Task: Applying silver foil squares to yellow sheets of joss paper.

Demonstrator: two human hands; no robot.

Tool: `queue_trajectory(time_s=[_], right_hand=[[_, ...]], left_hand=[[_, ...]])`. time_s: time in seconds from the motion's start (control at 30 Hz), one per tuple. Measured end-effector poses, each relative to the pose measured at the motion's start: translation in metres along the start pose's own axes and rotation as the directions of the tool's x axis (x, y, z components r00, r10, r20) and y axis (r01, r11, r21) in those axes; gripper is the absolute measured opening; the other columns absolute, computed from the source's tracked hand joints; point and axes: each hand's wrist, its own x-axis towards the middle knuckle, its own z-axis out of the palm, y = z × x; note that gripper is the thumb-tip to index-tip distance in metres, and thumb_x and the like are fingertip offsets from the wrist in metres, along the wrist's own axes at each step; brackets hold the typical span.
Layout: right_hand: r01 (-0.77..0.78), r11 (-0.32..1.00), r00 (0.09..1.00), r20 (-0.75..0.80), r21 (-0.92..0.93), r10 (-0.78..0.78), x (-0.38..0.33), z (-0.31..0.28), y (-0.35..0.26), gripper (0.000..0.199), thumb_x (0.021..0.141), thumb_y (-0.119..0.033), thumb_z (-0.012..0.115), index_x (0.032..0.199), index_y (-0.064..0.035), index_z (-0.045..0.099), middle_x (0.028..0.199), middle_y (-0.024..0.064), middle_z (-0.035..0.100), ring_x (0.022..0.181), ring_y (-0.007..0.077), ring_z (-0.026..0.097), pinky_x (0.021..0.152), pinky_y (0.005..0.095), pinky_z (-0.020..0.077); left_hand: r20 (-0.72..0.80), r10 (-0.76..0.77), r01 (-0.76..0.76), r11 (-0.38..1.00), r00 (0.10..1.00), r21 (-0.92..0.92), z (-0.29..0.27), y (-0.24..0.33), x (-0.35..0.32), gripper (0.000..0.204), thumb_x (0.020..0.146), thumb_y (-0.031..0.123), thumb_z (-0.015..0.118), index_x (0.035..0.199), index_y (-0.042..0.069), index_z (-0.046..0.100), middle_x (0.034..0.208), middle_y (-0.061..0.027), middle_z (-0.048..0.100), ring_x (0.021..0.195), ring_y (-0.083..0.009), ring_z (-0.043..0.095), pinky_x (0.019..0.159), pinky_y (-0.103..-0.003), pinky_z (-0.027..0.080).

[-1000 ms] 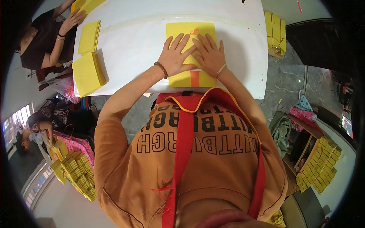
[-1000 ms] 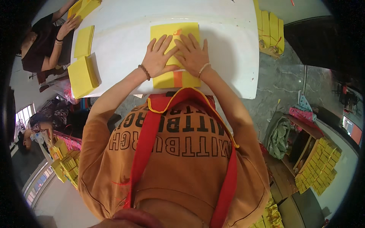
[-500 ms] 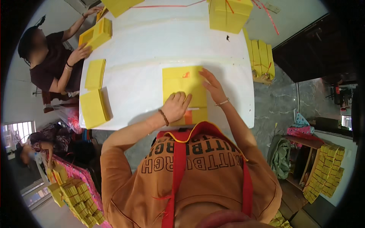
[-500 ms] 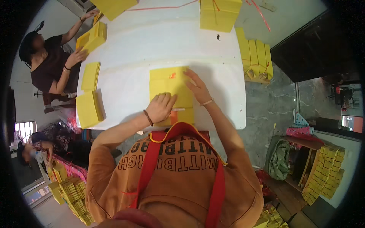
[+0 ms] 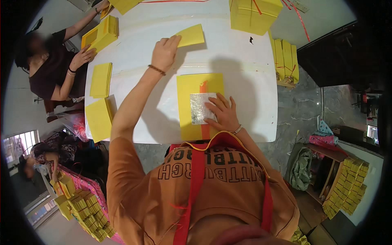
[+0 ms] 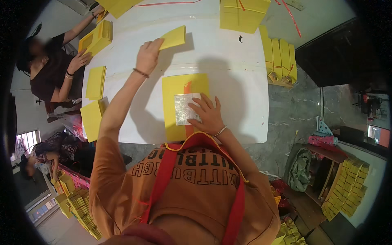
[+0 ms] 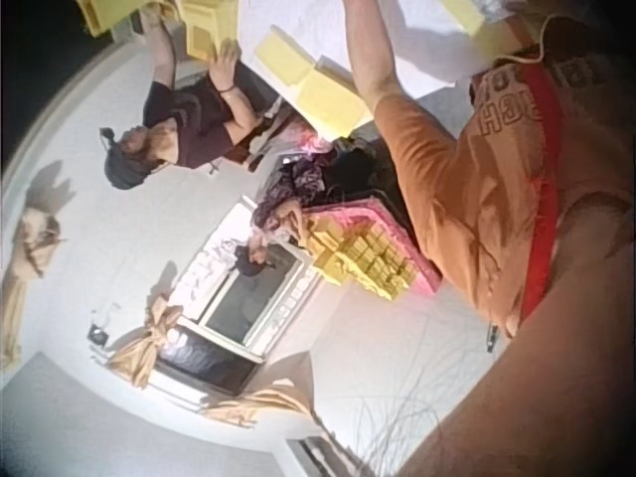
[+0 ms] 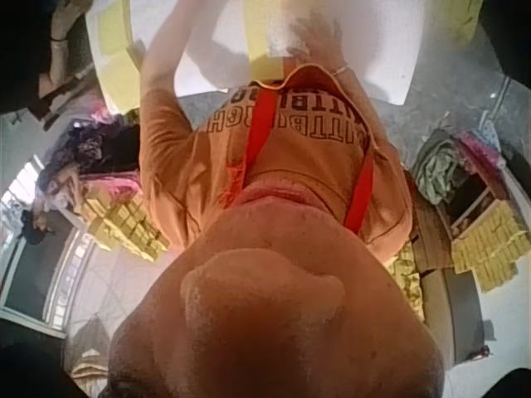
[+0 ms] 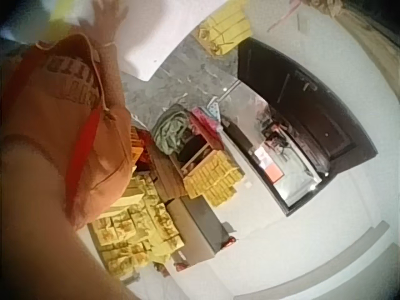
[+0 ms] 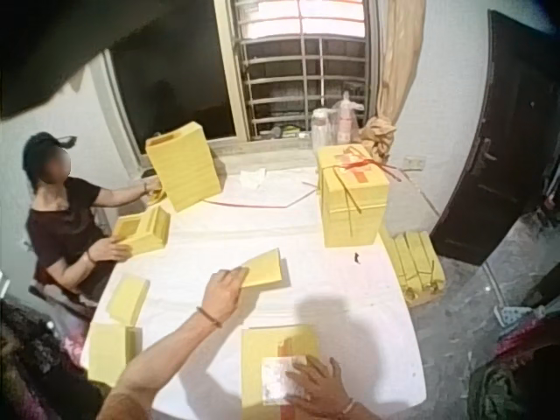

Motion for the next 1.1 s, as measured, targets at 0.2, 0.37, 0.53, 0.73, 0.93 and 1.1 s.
queue_trajectory(time_s=[0.2, 0.37, 0.53, 0.73, 0.93, 1.1], right_hand=[[0.007, 0.985, 1.000, -0.020, 0.171, -0.003, -0.002, 0.013, 0.003, 0.049, 0.075, -0.040, 0.064, 0.117, -0.0165, 0.055, 0.128, 0.0061, 0.046, 0.126, 0.0315, 0.033, 0.098, 0.0503, 0.0281], [0.007, 0.976, 0.998, -0.058, 0.217, 0.005, -0.002, 0.015, 0.010, 0.049, 0.074, -0.037, 0.067, 0.117, -0.0163, 0.056, 0.129, 0.0062, 0.045, 0.126, 0.0330, 0.034, 0.099, 0.0444, 0.0314], [-0.014, 0.976, 1.000, 0.007, 0.217, 0.013, 0.001, 0.011, 0.008, 0.050, 0.073, -0.034, 0.069, 0.118, -0.0160, 0.056, 0.130, 0.0057, 0.044, 0.126, 0.0333, 0.033, 0.099, 0.0443, 0.0318], [-0.027, 0.976, 1.000, -0.003, 0.216, 0.028, -0.001, 0.015, 0.009, 0.053, 0.072, -0.034, 0.070, 0.119, -0.0165, 0.055, 0.131, 0.0058, 0.044, 0.126, 0.0335, 0.033, 0.099, 0.0446, 0.0320], [0.019, 0.981, 0.999, -0.050, 0.191, -0.010, -0.005, 0.015, 0.007, 0.050, 0.073, -0.033, 0.068, 0.118, -0.0156, 0.055, 0.128, 0.0074, 0.045, 0.124, 0.0351, 0.035, 0.097, 0.0452, 0.0340], [0.108, 0.975, 0.994, -0.047, 0.193, -0.101, 0.005, 0.013, 0.002, 0.048, 0.073, -0.032, 0.067, 0.116, -0.0143, 0.055, 0.126, 0.0083, 0.046, 0.122, 0.0361, 0.037, 0.098, 0.0448, 0.0341]], left_hand=[[0.270, -0.007, -0.041, 0.985, 0.963, 0.170, 0.079, -0.038, -0.046, 0.040, 0.079, 0.012, 0.056, 0.119, 0.008, 0.051, 0.118, -0.0056, 0.054, 0.094, -0.0248, 0.052, 0.077, -0.036, 0.041], [0.393, -0.068, 0.021, 0.992, 0.917, 0.122, 0.074, -0.025, -0.033, 0.035, 0.085, 0.029, 0.052, 0.115, 0.010, 0.054, 0.118, -0.0045, 0.053, 0.098, -0.0235, 0.049, 0.083, -0.039, 0.037], [0.373, -0.125, 0.084, 0.989, 0.919, 0.123, 0.101, -0.046, -0.029, 0.041, 0.085, 0.046, 0.050, 0.110, 0.014, 0.053, 0.121, -0.0083, 0.046, 0.112, -0.0278, 0.040, 0.090, -0.047, 0.030], [0.356, -0.117, 0.086, 0.991, 0.927, 0.101, 0.104, -0.046, -0.031, 0.045, 0.085, 0.046, 0.050, 0.115, 0.013, 0.049, 0.130, -0.0103, 0.039, 0.125, -0.0292, 0.029, 0.101, -0.047, 0.021], [0.570, -0.183, 0.142, 0.983, 0.801, 0.116, 0.088, -0.040, -0.009, 0.041, 0.084, 0.048, 0.049, 0.111, 0.017, 0.054, 0.130, -0.0055, 0.042, 0.121, -0.0237, 0.037, 0.096, -0.046, 0.028], [0.340, -0.310, 0.388, 0.901, 0.888, -0.194, 0.061, -0.066, -0.018, 0.031, 0.087, 0.035, 0.050, 0.096, 0.008, 0.062, 0.093, -0.0076, 0.062, 0.083, -0.0268, 0.059, 0.071, -0.039, 0.046]])
